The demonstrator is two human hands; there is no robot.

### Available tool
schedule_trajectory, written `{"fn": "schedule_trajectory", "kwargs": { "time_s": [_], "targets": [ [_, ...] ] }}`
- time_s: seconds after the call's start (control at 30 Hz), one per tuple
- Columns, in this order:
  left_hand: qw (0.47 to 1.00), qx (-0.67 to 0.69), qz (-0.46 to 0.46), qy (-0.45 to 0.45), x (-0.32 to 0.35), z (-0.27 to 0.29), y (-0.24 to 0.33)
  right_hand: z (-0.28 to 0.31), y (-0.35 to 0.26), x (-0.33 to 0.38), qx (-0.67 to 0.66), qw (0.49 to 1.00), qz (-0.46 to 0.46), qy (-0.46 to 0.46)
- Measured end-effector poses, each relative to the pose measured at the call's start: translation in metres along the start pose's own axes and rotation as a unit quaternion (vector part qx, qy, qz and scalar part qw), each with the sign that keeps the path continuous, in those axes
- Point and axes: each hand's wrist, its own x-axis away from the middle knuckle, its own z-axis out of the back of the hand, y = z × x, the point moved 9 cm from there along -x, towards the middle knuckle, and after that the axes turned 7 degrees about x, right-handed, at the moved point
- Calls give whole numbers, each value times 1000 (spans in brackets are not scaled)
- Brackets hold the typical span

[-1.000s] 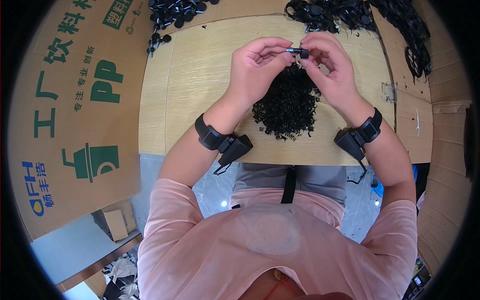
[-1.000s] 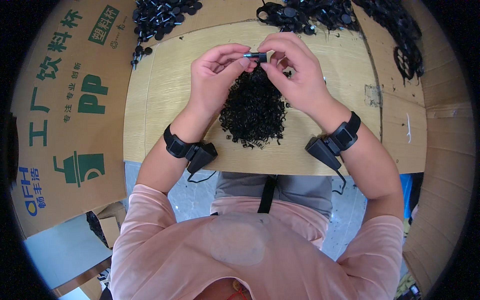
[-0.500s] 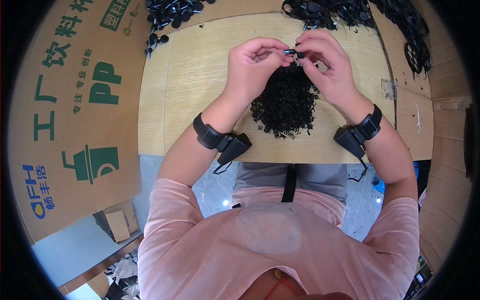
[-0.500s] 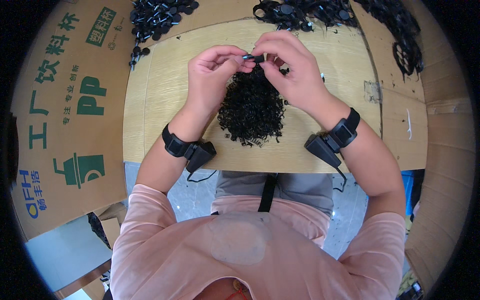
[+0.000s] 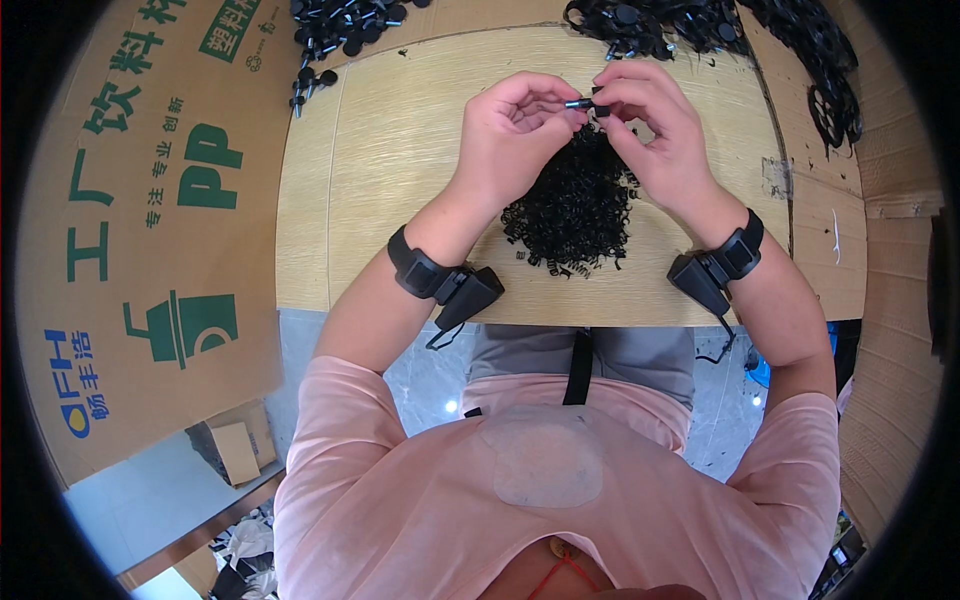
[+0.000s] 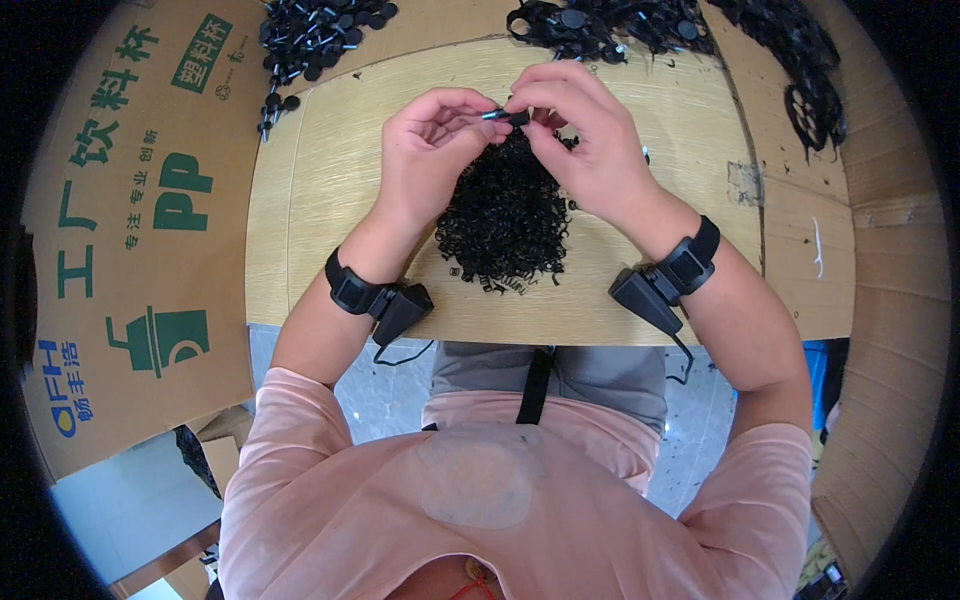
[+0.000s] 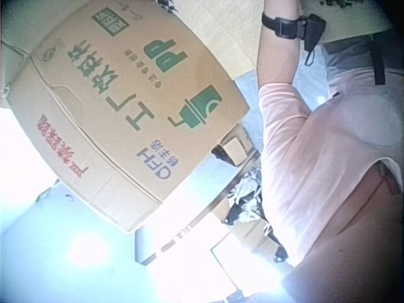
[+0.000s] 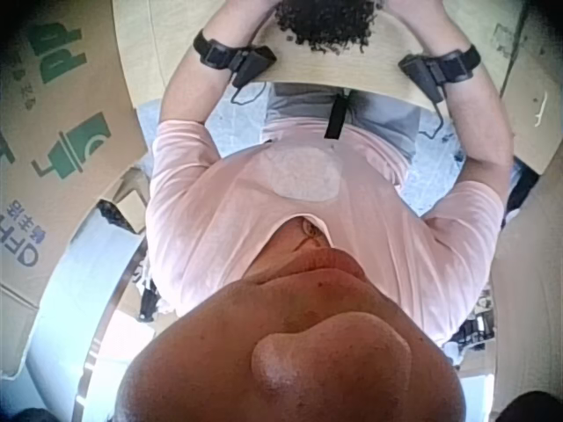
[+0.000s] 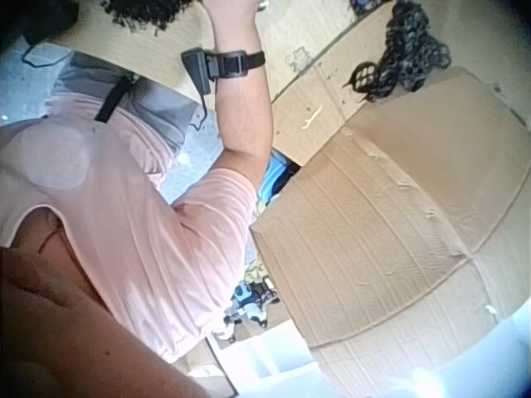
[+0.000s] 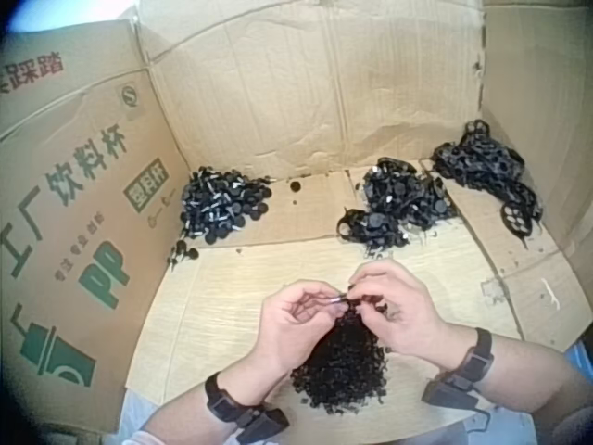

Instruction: Manually assemble small black plastic and metal electronic components at a workstation.

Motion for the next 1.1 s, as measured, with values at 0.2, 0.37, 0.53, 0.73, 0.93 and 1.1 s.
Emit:
{"fn": "schedule_trajectory", "kwargs": {
  "time_s": [0.2, 0.37, 0.53, 0.73, 0.93, 1.1],
  "targets": [
    [1000, 1, 8, -3, -3, 3, -2, 0, 2, 0, -10, 1000, 3, 8],
    [1000, 8, 17, 9, -2, 5, -3, -1, 3, 0, -16, 1000, -1, 3],
    [1000, 15, 16, 13, -2, 5, -4, -1, 2, 1, -16, 1000, -2, 1],
    [1000, 10, 24, 18, -1, 5, -4, -1, 1, 1, -8, 1000, 1, 0],
    [999, 12, 29, 24, -1, 5, -4, -2, 0, 0, -13, 1000, 5, -4],
    [999, -18, 28, 12, 0, 2, -4, -3, -1, 1, -12, 1000, 13, -3]
  ]
}}
